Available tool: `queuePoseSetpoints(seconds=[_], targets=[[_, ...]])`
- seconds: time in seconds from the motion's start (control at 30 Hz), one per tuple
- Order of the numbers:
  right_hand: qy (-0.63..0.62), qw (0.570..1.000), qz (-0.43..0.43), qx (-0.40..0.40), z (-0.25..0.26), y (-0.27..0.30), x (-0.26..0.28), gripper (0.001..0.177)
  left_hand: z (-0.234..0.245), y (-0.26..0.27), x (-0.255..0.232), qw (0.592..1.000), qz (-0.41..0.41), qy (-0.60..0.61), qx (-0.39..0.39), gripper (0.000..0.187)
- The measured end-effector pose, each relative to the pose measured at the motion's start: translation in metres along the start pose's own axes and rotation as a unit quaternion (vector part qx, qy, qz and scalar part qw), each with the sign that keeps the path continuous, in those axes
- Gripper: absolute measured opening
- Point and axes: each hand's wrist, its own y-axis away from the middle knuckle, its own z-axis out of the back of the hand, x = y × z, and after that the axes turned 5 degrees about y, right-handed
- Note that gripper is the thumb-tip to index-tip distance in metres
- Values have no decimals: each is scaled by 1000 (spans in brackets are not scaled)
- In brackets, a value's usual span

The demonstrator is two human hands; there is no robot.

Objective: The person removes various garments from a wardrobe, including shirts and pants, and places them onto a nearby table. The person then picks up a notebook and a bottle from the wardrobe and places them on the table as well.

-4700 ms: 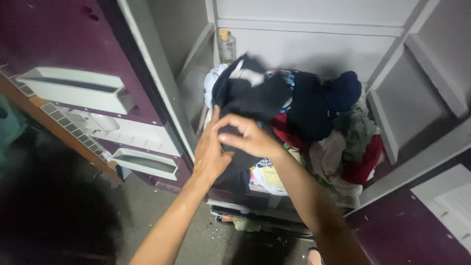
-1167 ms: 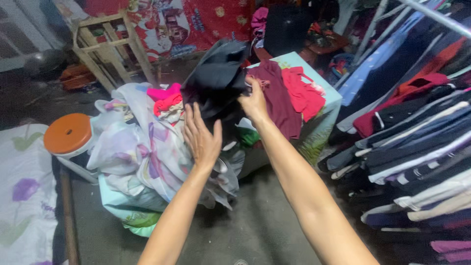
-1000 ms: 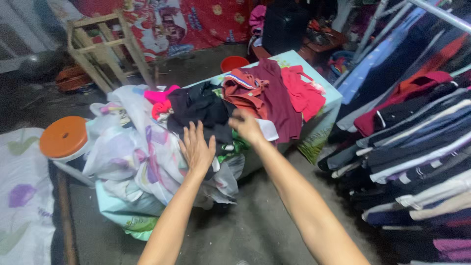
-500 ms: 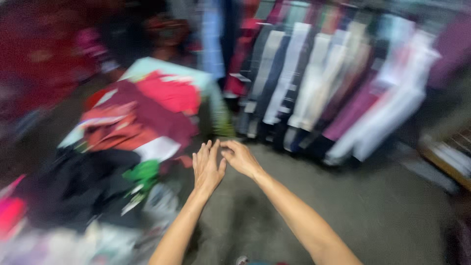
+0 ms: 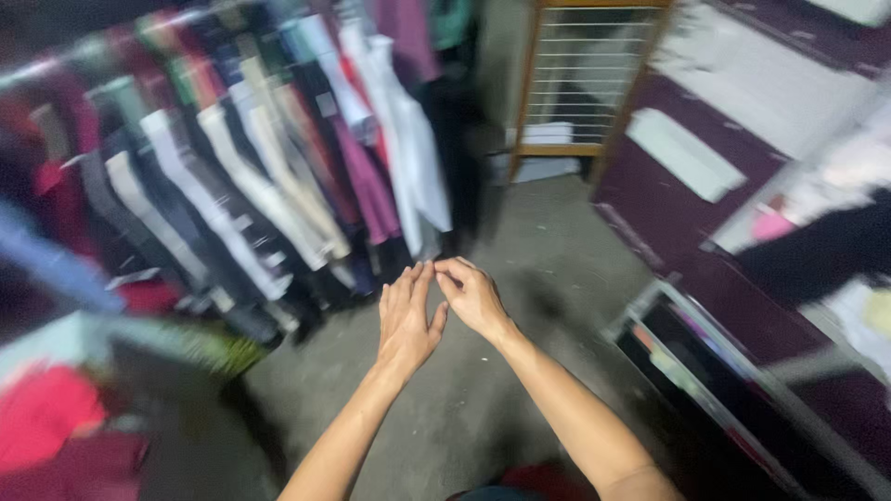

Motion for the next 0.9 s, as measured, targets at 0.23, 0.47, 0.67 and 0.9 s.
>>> queuePoseSetpoints(seconds=[0.23, 0.47, 0.67, 0.9], targets=[[29, 990, -87, -111, 99, 38, -42, 19, -63, -40, -69, 987, -103, 35, 122, 73], [85, 970, -91, -207, 201, 65, -82, 17, -128, -79, -156, 962, -183, 83, 187, 72], [134, 951, -99, -261, 319, 68, -121, 16, -200, -127, -249, 947, -233, 117, 186, 71], [360, 854, -34, -374, 496, 63, -194, 29, -293, -203, -372, 927, -292, 153, 179, 65]])
